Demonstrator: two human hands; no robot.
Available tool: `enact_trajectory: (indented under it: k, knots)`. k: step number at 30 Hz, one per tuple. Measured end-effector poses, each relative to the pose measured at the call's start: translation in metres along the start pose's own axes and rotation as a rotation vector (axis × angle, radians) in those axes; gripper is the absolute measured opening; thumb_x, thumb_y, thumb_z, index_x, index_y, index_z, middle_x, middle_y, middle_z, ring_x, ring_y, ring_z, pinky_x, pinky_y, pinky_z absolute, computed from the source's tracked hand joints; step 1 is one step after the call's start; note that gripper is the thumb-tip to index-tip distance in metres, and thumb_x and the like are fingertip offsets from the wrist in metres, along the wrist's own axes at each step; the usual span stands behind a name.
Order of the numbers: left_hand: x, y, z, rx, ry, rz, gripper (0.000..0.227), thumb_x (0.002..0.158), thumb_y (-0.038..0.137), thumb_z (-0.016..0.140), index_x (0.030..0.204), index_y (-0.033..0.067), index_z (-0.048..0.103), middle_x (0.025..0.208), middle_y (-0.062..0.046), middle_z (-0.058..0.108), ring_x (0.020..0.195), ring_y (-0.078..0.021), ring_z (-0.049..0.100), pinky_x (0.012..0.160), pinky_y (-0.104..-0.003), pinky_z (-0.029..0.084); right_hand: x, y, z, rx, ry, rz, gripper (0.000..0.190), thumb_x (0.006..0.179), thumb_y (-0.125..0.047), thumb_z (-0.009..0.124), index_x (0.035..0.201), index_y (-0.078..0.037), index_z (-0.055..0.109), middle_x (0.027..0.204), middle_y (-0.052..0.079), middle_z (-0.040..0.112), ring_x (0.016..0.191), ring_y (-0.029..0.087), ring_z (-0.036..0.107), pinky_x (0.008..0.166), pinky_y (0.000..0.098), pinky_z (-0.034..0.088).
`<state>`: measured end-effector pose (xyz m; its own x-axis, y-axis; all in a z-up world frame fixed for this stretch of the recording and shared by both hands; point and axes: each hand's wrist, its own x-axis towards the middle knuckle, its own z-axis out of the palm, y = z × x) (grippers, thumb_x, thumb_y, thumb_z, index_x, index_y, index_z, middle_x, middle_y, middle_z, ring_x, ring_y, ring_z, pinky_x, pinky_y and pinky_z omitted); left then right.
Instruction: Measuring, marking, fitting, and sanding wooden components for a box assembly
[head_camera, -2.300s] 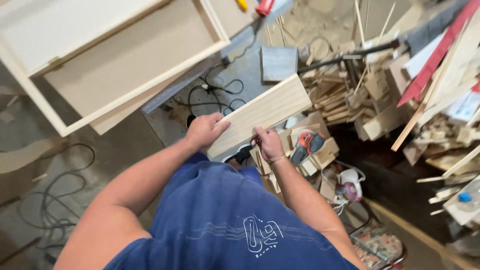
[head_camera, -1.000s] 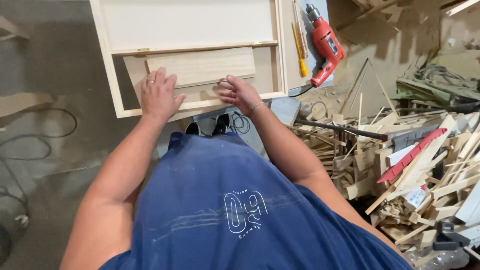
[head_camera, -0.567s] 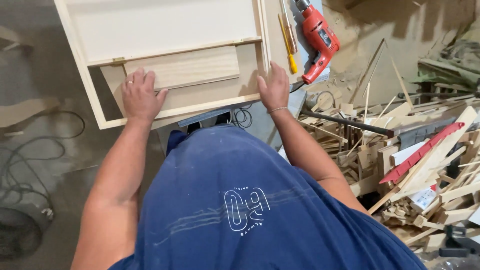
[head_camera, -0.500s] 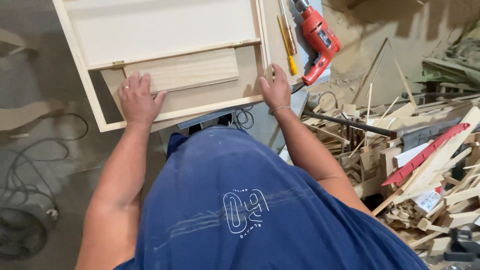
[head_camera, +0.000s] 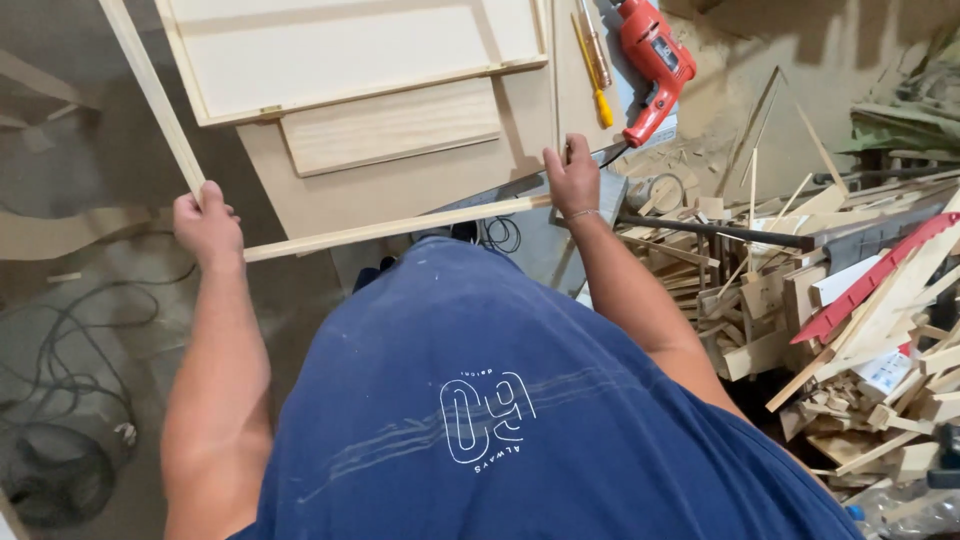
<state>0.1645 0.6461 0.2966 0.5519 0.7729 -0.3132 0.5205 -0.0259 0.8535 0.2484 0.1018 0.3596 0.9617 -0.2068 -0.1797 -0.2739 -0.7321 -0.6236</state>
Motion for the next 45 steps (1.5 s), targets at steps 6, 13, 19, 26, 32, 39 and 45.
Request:
enact_trajectory:
  k: [6,13,19,26,32,39,45]
  knots:
    - [-0.039,-0.078,-0.037,-0.016,-0.067,0.061,0.024,0.105,0.029,0.068,0.098,0.0066,0.064,0.068,-0.008,0.067,0.053,-0.0115,0.066,0.052,-0.020,0.054,-0.055,0.070,0.023,-0.047,0.013,0.280,0.035,0.094,-0.054,0.069,0.110,-0.023,0.062,0.094,0.007,0.075,0.101,0.031,0.071,0.094,0.0489,0.055]
    - [-0.095,-0.097,-0.062,-0.024,-0.126,-0.073,0.030,0.108,0.031,0.061,0.091,0.0071,0.063,0.065,-0.009,0.065,0.051,-0.0128,0.063,0.050,-0.022,0.052,-0.107,0.088,0.022,-0.051,0.111,0.334,0.030,0.096,-0.050,0.069,0.099,-0.021,0.065,0.082,0.004,0.073,0.094,0.028,0.072,0.088,0.0468,0.055]
    - [-0.115,-0.133,-0.074,-0.006,-0.184,-0.098,0.037,0.113,0.034,0.054,0.087,0.0085,0.061,0.059,-0.009,0.059,0.045,-0.0152,0.057,0.046,-0.023,0.046,-0.116,0.105,0.029,-0.206,-0.022,0.509,0.044,0.093,-0.072,0.060,0.107,-0.030,0.065,0.097,-0.002,0.075,0.106,0.022,0.070,0.099,0.0420,0.052]
    - [-0.121,-0.155,-0.081,0.124,-0.184,-0.086,0.042,0.118,0.036,0.051,0.087,0.0090,0.060,0.059,-0.008,0.058,0.047,-0.0182,0.057,0.049,-0.028,0.046,-0.064,0.014,0.036,-0.054,0.322,-0.109,0.052,0.090,-0.031,0.080,0.131,-0.004,0.060,0.120,0.020,0.063,0.112,0.038,0.065,0.098,0.0486,0.054]
    - [-0.136,-0.124,-0.081,0.225,-0.224,-0.171,0.046,0.118,0.042,0.042,0.084,0.0119,0.052,0.062,-0.004,0.057,0.047,-0.0146,0.054,0.049,-0.031,0.046,0.039,-0.109,0.037,0.492,0.097,0.194,0.031,0.094,-0.032,0.061,0.114,-0.009,0.063,0.106,0.004,0.067,0.088,0.014,0.062,0.078,0.0277,0.054]
    - [-0.132,-0.128,-0.080,0.158,-0.233,-0.206,0.045,0.117,0.039,0.045,0.087,0.0080,0.057,0.063,-0.006,0.058,0.049,-0.0154,0.053,0.048,-0.030,0.048,0.089,-0.155,0.040,0.890,-0.113,0.659,0.067,0.085,-0.040,0.062,0.136,0.004,0.053,0.126,0.021,0.066,0.085,0.025,0.060,0.065,0.0310,0.060]
    - [-0.133,-0.122,-0.078,0.162,-0.242,-0.226,0.045,0.116,0.042,0.045,0.085,0.0109,0.056,0.062,-0.004,0.058,0.048,-0.0144,0.053,0.051,-0.031,0.044,0.093,-0.144,0.052,1.003,-0.150,0.582,0.032,0.103,-0.028,0.056,0.077,-0.016,0.041,0.061,-0.004,0.036,0.046,0.012,0.034,0.050,0.0307,0.042]
